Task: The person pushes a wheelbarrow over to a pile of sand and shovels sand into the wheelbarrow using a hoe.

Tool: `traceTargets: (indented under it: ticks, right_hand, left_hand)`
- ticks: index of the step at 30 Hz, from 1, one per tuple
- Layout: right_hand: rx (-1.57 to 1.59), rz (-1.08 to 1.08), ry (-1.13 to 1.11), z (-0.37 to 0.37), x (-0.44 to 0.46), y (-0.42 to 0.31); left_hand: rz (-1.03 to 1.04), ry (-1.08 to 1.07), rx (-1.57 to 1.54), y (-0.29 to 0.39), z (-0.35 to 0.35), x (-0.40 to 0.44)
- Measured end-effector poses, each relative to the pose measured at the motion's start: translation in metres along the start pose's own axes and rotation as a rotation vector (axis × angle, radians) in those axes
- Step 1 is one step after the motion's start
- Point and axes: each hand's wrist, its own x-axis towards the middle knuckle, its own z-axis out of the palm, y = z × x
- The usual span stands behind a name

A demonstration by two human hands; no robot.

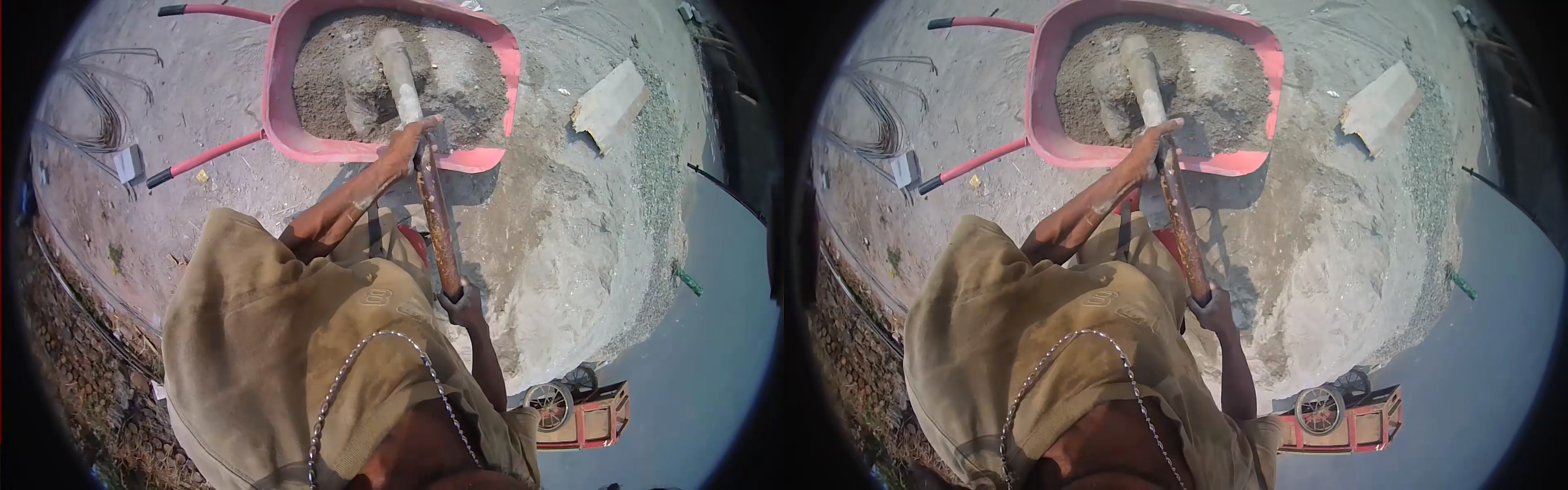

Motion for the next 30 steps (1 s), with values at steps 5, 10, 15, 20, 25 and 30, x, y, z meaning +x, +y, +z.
traceTargets:
  ticks: [5, 10, 15, 20, 25, 30]
  right_hand:
    - [0.063, -0.159, 0.283, 0.06, 0.096, 0.016]
    - [0.249, -0.211, 0.592, 0.078, 0.131, 0.047]
    - [0.371, -0.287, 1.185, -0.005, 0.075, 0.06]
    - [0.5, -0.194, 1.405, -0.082, 0.018, 0.142]
    - [0.518, 0.184, 1.247, -0.039, 0.013, 0.274]
    - [0.845, 0.537, 0.789, 0.204, 0.03, 0.392]
  left_hand:
    - [0.203, -0.039, -0.038, 0.029, -0.015, 0.003]
    - [0.417, -0.446, 0.142, 0.039, 0.061, -0.089]
    - [0.912, -1.104, 0.782, 0.006, 0.192, -0.174]
    - [0.588, -1.271, 1.054, -0.113, 0.216, -0.189]
    - [-0.123, -1.036, 1.256, -0.256, 0.135, -0.16]
    - [-0.596, -0.511, 1.255, -0.301, -0.01, -0.09]
